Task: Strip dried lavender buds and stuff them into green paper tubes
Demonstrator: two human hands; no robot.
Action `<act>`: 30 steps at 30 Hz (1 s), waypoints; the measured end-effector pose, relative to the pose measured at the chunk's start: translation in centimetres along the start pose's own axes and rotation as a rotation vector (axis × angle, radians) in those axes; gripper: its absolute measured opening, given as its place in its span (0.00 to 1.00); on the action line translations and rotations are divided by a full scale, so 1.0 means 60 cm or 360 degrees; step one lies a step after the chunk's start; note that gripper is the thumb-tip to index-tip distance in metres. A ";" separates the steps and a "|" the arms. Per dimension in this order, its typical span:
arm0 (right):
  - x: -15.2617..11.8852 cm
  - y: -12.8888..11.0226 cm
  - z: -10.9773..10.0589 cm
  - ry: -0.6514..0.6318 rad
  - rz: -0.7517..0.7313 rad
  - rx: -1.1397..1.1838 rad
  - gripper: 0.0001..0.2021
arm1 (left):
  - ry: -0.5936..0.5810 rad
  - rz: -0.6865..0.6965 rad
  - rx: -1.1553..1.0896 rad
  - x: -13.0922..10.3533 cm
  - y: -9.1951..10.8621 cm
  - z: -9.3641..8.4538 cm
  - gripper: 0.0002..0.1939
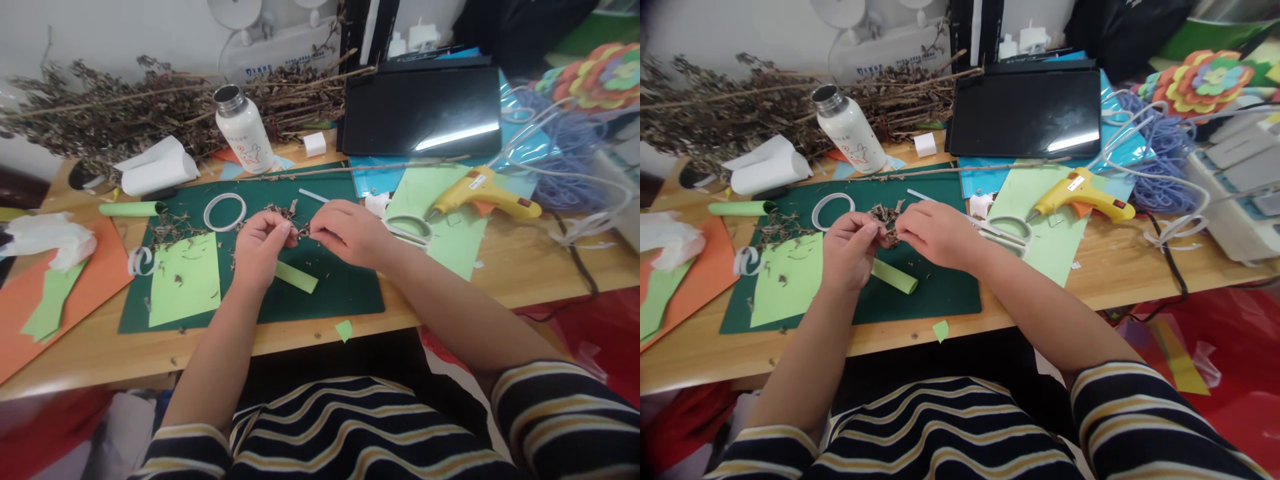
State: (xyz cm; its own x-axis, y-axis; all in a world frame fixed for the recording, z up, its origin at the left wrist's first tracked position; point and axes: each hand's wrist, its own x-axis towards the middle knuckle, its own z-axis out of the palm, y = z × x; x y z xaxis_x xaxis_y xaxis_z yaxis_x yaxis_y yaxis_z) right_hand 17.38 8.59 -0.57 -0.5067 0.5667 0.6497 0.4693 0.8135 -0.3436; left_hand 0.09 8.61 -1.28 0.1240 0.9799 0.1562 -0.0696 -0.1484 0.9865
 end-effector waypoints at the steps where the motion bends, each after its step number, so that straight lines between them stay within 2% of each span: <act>1: 0.000 0.000 0.000 -0.0010 -0.0001 -0.0005 0.08 | -0.0026 -0.0003 -0.0025 0.000 0.002 -0.001 0.06; 5: 0.000 0.002 0.001 -0.0013 -0.0022 -0.0009 0.07 | -0.0163 -0.0014 -0.0001 -0.002 0.006 -0.005 0.06; 10: -0.001 0.005 0.001 -0.0002 -0.0070 -0.0041 0.08 | -0.0312 -0.0196 0.0191 -0.004 0.011 -0.004 0.06; 20: -0.002 0.011 0.000 0.0013 -0.0082 -0.0133 0.07 | -0.0250 -0.0281 0.0565 -0.006 0.013 -0.005 0.05; 23: -0.001 0.013 -0.002 0.0049 -0.0090 -0.0141 0.07 | -0.0216 -0.0278 0.0464 -0.004 0.011 -0.006 0.06; 26: 0.000 0.013 -0.002 0.0056 -0.0079 -0.0139 0.07 | -0.0223 -0.0311 0.0278 -0.001 0.012 -0.005 0.10; 30: -0.001 0.014 -0.002 0.0036 -0.0054 -0.0138 0.07 | -0.0395 -0.0449 0.0216 -0.001 0.013 -0.003 0.19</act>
State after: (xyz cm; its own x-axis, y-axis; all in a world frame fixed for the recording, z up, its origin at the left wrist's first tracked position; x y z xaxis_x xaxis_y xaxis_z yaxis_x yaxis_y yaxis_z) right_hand 17.89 9.22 -0.78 -0.5073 0.5350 0.6756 0.5133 0.8173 -0.2618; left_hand -0.15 8.47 -0.55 0.3561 0.9252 -0.1311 0.1310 0.0895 0.9873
